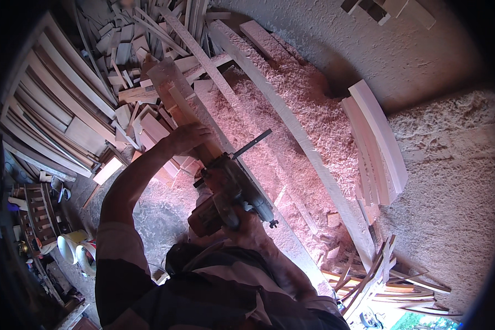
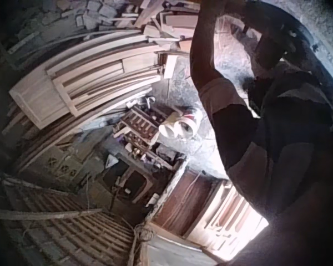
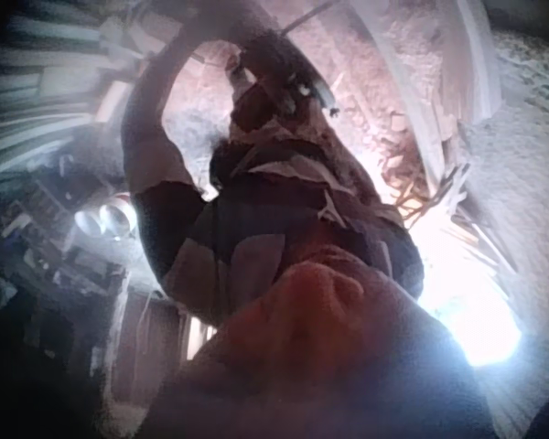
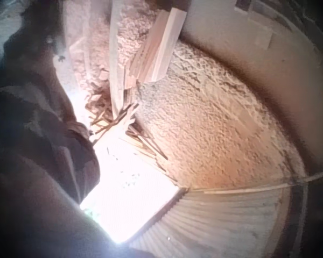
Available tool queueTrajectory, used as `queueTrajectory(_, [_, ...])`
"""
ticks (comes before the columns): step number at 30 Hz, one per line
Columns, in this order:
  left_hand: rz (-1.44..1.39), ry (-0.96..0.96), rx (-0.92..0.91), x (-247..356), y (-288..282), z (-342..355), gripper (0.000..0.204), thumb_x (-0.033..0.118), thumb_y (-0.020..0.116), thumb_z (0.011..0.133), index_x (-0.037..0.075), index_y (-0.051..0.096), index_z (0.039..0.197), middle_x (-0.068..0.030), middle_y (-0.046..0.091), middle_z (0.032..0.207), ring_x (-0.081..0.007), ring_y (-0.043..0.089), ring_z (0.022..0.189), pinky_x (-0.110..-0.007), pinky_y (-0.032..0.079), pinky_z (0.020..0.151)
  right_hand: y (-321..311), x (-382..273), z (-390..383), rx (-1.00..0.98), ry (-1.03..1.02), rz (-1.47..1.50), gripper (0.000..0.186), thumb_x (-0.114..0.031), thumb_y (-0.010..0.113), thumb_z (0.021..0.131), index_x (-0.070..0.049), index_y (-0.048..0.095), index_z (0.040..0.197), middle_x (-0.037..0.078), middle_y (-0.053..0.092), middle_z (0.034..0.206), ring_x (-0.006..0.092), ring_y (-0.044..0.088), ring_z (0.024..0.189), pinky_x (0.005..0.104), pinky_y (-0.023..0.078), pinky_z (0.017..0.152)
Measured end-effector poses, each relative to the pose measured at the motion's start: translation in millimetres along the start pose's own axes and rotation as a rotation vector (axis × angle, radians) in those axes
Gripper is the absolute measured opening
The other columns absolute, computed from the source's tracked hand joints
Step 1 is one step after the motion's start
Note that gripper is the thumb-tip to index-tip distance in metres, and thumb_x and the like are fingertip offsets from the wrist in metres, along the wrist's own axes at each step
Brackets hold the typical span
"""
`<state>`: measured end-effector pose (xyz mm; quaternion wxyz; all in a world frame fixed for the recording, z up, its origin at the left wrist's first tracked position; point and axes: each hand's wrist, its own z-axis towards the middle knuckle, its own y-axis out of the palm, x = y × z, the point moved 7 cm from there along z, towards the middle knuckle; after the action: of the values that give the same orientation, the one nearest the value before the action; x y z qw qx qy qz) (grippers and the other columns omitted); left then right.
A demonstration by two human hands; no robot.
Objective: The person uses a handheld circular saw to cut a long wooden plank into shorter pieces. They repeatedly position the plank, cut it, and move the cut sections aside in a cluttered workshop.
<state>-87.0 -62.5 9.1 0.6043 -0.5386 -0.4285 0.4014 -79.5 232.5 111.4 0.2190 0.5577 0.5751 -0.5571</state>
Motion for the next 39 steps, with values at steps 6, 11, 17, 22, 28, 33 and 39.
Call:
queueTrajectory(6, [0.057,-0.014,0.057,-25.8,-7.6,-7.7,0.078,0.024,0.084,0.063,0.008,0.055,0.133,-0.0078,0.059,0.135,-0.0256,0.054,0.129,-0.038,0.042,0.113,2.0,-8.0,20.7,0.004,0.009,0.01,0.06,-0.02,0.081,0.079,-0.004,0.061,0.134,0.021,0.074,0.103,0.0337,0.073,0.102,0.0424,0.057,0.084])
queueTrajectory(11, [-0.006,-0.018,0.054,-43.3,-14.8,-12.0,0.09,0.038,0.09,0.056,0.008,0.054,0.133,-0.0086,0.06,0.134,-0.0274,0.054,0.128,-0.04,0.043,0.112,4.2,-13.4,37.7,-0.041,0.052,0.011,0.061,-0.02,0.081,0.078,-0.004,0.061,0.134,0.021,0.073,0.105,0.0341,0.073,0.103,0.0435,0.057,0.084])
queueTrajectory(17, [0.036,0.002,0.057,-55.8,-5.2,-14.4,0.09,0.037,0.09,0.057,0.009,0.053,0.134,-0.0082,0.059,0.136,-0.0271,0.053,0.129,-0.04,0.044,0.112,0.7,-28.6,47.1,-0.022,0.024,0.028,0.057,-0.019,0.079,0.078,-0.002,0.06,0.13,0.024,0.072,0.103,0.0387,0.072,0.101,0.0466,0.057,0.082])
queueTrajectory(22, [0.029,-0.021,-0.026,-74.0,-0.7,-17.5,0.089,0.03,0.09,0.056,0.01,0.054,0.134,-0.0073,0.059,0.136,-0.0262,0.052,0.132,-0.039,0.043,0.114,5.9,-36.7,70.3,0.01,0.013,-0.012,0.057,-0.02,0.079,0.078,-0.003,0.061,0.128,0.024,0.072,0.101,0.0406,0.072,0.1,0.0474,0.057,0.081])
queueTrajectory(28, [-0.078,-0.067,-0.057,-92.6,-13.1,-21.2,0.091,0.029,0.091,0.054,0.009,0.053,0.134,-0.0074,0.058,0.136,-0.0265,0.052,0.133,-0.038,0.041,0.116,12.1,-35.0,89.6,-0.026,0.061,-0.033,0.057,-0.022,0.082,0.077,-0.003,0.063,0.127,0.022,0.073,0.099,0.037,0.073,0.097,0.0456,0.057,0.081])
queueTrajectory(33, [0.021,-0.037,-0.004,-105.6,-16.7,-23.4,0.093,0.032,0.092,0.053,0.009,0.053,0.134,-0.0077,0.058,0.138,-0.0266,0.052,0.134,-0.039,0.04,0.116,15.2,-42.5,107.2,0.008,0.043,-0.061,0.055,-0.025,0.08,0.078,-0.005,0.063,0.126,0.021,0.074,0.094,0.0369,0.074,0.09,0.0455,0.058,0.077])
queueTrajectory(39, [0.061,-0.035,0.047,-132.8,-13.4,-34.4,0.089,0.035,0.091,0.053,0.009,0.056,0.132,-0.0068,0.06,0.136,-0.0258,0.053,0.132,-0.038,0.042,0.114,20.7,-53.6,131.0,0.04,0.02,-0.067,0.052,-0.026,0.08,0.08,-0.006,0.064,0.125,0.022,0.073,0.091,0.0375,0.074,0.086,0.0454,0.058,0.076])
